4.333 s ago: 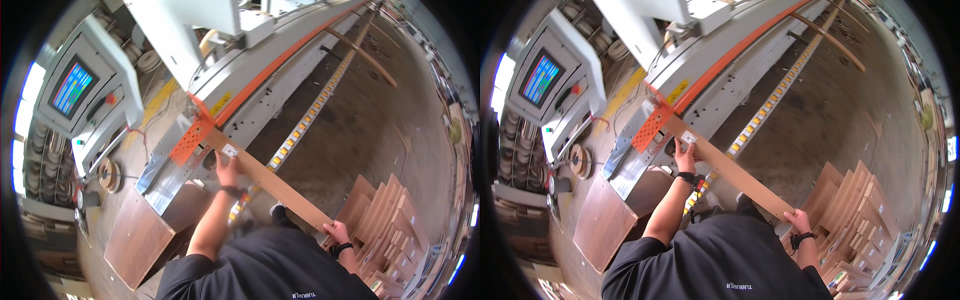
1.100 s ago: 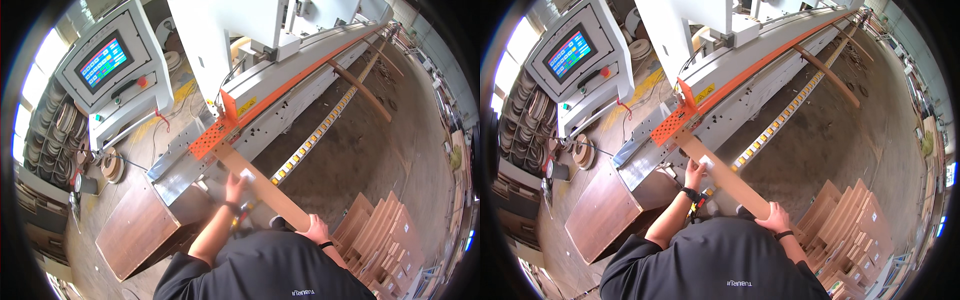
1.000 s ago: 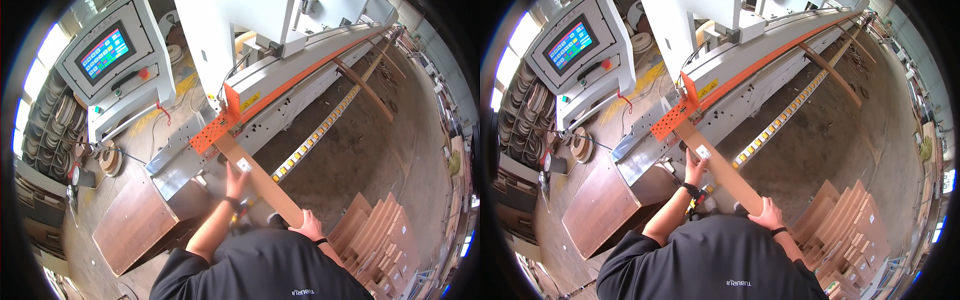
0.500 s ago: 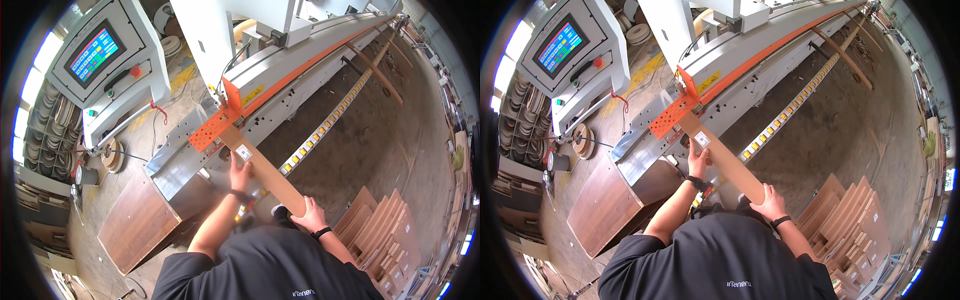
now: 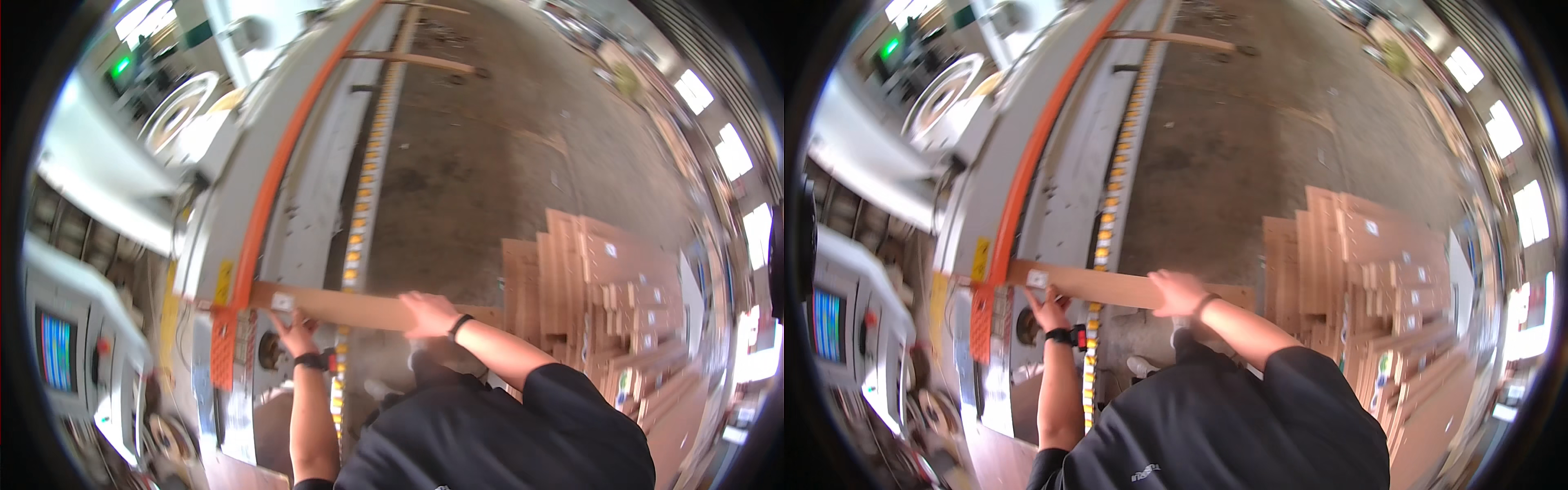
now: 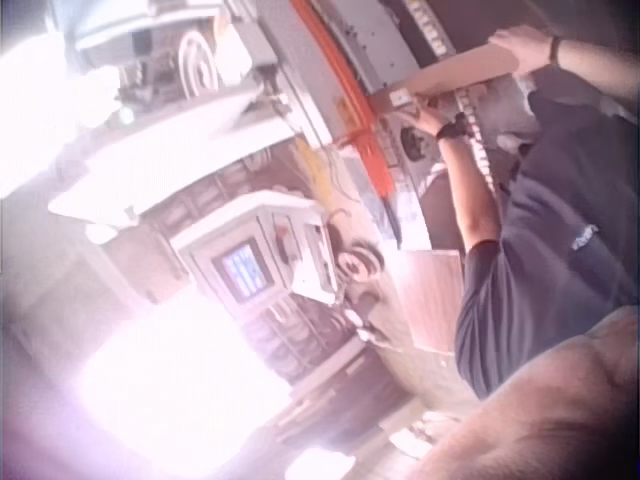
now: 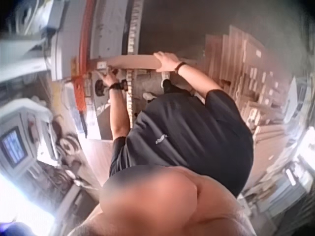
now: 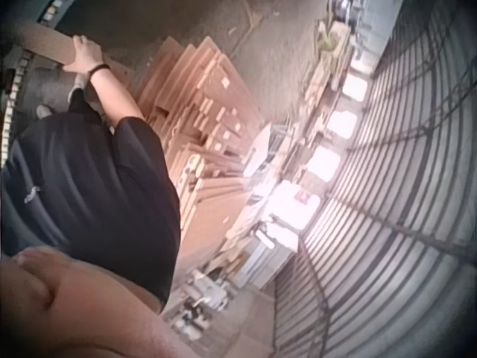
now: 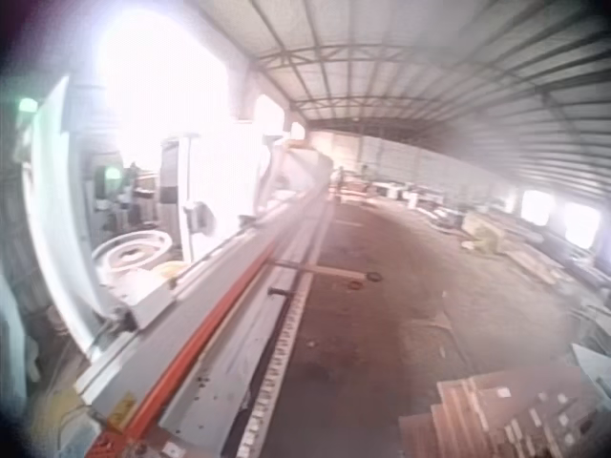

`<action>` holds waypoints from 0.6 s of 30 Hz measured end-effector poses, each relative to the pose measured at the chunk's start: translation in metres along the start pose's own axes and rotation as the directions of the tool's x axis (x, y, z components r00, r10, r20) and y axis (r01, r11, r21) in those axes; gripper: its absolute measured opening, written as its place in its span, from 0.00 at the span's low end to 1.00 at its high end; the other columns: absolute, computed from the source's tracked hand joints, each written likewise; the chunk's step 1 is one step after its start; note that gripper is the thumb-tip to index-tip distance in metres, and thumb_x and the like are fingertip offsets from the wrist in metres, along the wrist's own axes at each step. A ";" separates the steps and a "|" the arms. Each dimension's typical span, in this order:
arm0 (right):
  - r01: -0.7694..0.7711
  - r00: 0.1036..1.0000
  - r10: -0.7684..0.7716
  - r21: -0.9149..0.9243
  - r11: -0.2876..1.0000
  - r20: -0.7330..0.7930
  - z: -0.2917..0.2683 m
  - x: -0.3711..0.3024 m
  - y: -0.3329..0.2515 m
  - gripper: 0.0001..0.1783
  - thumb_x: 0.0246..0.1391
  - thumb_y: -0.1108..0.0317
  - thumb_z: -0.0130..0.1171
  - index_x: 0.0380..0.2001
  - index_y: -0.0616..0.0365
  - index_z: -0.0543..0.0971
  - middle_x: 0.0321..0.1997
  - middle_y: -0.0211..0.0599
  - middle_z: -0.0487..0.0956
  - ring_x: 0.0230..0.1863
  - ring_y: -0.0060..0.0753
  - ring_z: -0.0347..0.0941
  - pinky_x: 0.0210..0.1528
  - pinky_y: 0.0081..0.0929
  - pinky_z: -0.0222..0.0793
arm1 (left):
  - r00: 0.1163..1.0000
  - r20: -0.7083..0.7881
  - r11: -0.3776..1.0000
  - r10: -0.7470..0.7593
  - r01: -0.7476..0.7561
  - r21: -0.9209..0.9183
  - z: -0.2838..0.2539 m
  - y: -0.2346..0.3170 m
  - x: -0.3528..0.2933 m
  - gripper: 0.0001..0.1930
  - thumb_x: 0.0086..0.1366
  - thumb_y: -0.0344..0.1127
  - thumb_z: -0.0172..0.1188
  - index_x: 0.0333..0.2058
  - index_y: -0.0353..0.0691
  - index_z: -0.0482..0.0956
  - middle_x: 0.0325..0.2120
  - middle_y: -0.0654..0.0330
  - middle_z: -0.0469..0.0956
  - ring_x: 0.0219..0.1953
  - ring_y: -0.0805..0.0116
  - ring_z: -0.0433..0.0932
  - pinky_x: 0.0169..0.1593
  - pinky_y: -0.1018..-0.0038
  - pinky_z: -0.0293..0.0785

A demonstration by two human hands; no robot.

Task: Operating an edge-banding machine by feeding wood panels into it.

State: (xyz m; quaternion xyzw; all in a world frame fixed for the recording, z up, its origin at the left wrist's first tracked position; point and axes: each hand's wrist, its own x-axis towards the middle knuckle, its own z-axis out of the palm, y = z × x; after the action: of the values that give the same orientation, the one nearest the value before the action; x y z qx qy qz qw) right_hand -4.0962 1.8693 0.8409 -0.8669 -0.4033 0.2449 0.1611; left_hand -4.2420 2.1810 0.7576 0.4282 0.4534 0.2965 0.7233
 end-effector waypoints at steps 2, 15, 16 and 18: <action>0.046 0.991 -0.055 -0.076 0.996 -0.124 -0.007 0.001 0.016 0.50 0.43 0.46 0.75 0.66 0.60 0.70 0.63 0.46 0.77 0.63 0.49 0.74 0.63 0.45 0.71 | 0.999 0.015 0.993 -0.050 0.048 0.109 0.030 0.019 -0.006 0.42 0.75 0.34 0.57 0.78 0.61 0.42 0.43 0.58 0.83 0.29 0.66 0.82 0.31 0.72 0.78; 0.615 0.316 0.933 0.786 -0.062 -0.174 -0.066 -0.132 0.291 0.52 0.63 0.34 0.58 0.78 0.53 0.54 0.81 0.37 0.58 0.78 0.36 0.56 0.64 0.27 0.67 | 0.934 0.355 0.864 0.026 -0.200 0.462 0.032 -0.018 -0.082 0.21 0.69 0.27 0.58 0.60 0.33 0.72 0.24 0.65 0.73 0.21 0.78 0.73 0.24 0.79 0.69; 0.673 0.268 0.956 0.733 -0.094 -0.124 -0.077 -0.136 0.296 0.52 0.64 0.33 0.57 0.78 0.53 0.53 0.81 0.36 0.58 0.81 0.35 0.52 0.67 0.30 0.65 | 0.928 0.357 0.847 0.102 -0.269 0.458 0.018 -0.022 -0.079 0.19 0.69 0.27 0.58 0.58 0.33 0.73 0.24 0.65 0.74 0.21 0.78 0.72 0.25 0.79 0.69; 0.764 0.164 0.986 0.629 -0.143 0.024 -0.089 -0.154 0.321 0.50 0.57 0.31 0.65 0.73 0.47 0.64 0.71 0.24 0.70 0.66 0.22 0.70 0.64 0.32 0.66 | 0.910 0.395 0.777 0.129 -0.340 0.530 0.018 -0.024 -0.078 0.19 0.69 0.27 0.58 0.58 0.33 0.74 0.24 0.65 0.74 0.22 0.78 0.72 0.25 0.79 0.70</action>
State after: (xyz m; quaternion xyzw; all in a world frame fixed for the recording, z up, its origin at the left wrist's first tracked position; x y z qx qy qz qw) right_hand -3.9335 1.5424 0.8072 -0.3371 0.3694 -0.1375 0.8550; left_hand -4.2568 2.0996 0.7718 0.7286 0.3344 0.1531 0.5778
